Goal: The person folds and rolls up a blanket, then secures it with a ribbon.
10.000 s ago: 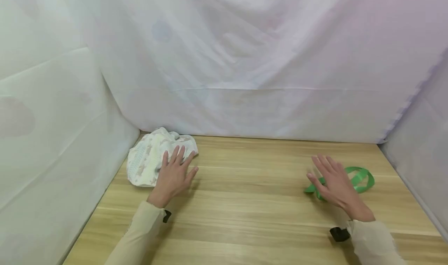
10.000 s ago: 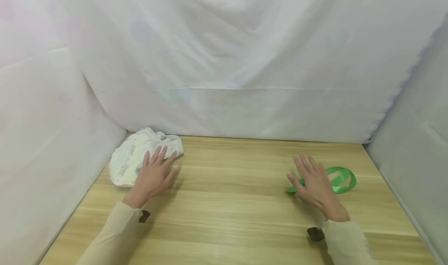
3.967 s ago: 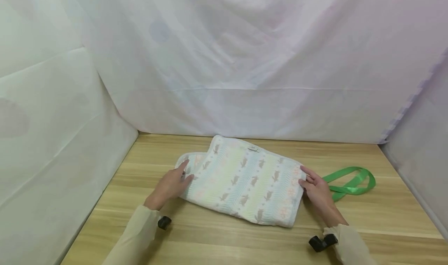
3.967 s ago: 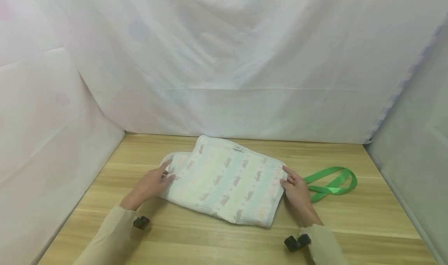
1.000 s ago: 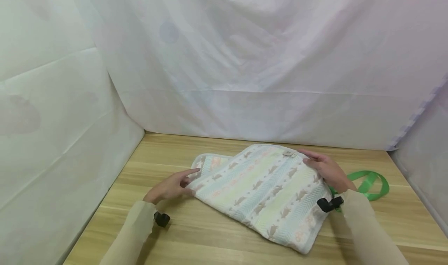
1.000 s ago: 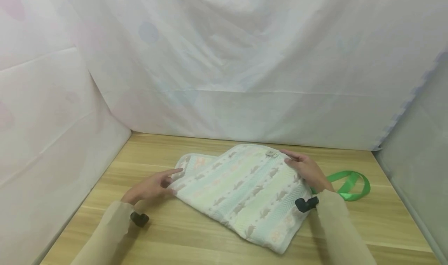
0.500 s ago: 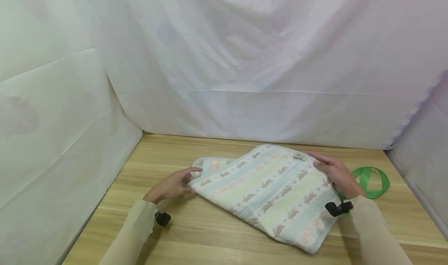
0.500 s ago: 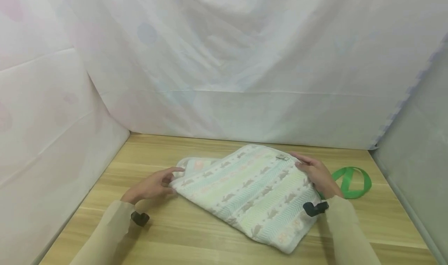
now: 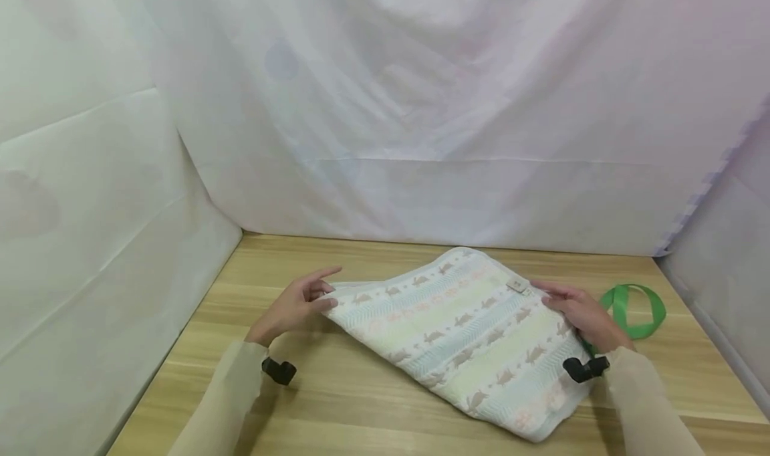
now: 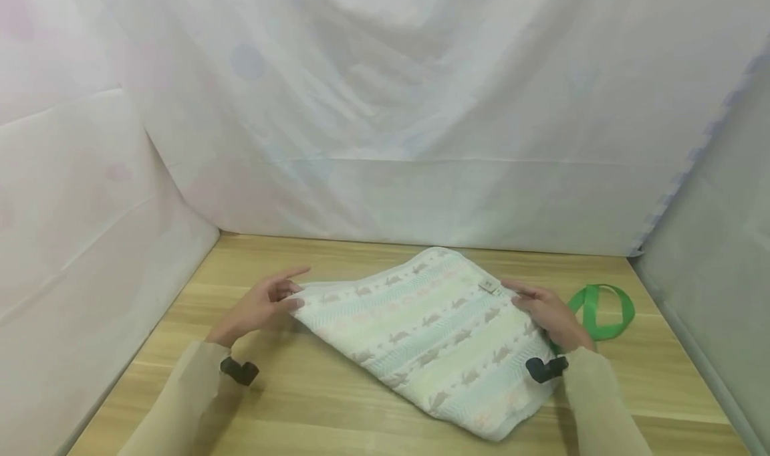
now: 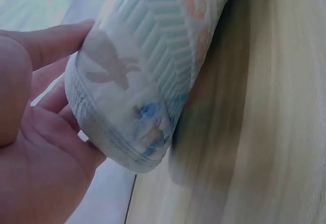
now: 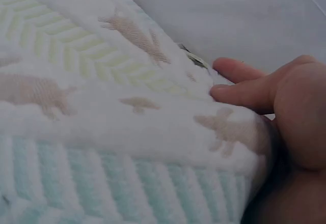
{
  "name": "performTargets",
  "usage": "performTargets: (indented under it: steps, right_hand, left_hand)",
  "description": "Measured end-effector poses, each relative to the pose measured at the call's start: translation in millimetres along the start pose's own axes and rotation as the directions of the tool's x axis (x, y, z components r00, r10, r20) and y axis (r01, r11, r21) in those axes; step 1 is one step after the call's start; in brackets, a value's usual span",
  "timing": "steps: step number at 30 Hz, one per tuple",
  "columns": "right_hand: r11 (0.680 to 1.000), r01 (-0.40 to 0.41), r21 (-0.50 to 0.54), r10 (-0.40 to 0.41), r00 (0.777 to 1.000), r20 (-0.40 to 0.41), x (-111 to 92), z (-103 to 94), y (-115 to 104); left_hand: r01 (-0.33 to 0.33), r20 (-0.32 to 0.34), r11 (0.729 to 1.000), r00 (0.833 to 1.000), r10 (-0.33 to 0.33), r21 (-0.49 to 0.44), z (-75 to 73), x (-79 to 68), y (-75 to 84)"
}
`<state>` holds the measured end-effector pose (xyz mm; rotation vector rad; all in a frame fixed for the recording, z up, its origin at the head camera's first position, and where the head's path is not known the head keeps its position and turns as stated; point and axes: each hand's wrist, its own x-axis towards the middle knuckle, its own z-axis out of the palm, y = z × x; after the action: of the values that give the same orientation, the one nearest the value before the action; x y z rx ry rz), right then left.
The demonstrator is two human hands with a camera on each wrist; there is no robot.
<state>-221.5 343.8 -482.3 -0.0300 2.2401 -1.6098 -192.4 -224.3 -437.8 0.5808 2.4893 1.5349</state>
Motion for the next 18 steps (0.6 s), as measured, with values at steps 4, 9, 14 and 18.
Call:
performTargets:
  steps: [4, 9, 14, 18]
  right_hand:
    - [0.989, 0.016, -0.149, -0.010, 0.999, 0.037, 1.2, 3.6, -3.2]
    - [0.951, 0.076, -0.301, -0.068, 0.997, 0.035, 3.5, 5.2, -13.6]
    - [0.925, 0.117, -0.360, -0.109, 0.993, 0.041, 7.1, 8.5, -24.2]
    - [0.926, 0.113, -0.361, -0.109, 0.994, 0.032, 13.0, 13.2, -30.2]
  left_hand:
    - [0.031, -0.009, 0.999, 0.999, -0.031, 0.012, -0.8, 2.6, -3.0]
    - [0.076, -0.013, 0.995, 0.997, -0.076, 0.067, 0.5, -0.2, -12.9]
    - [0.121, 0.034, 0.984, 0.991, -0.126, 0.132, -5.7, -4.7, -17.1]
    - [0.165, 0.098, 0.962, 0.977, -0.190, 0.219, -8.7, -9.8, -18.0]
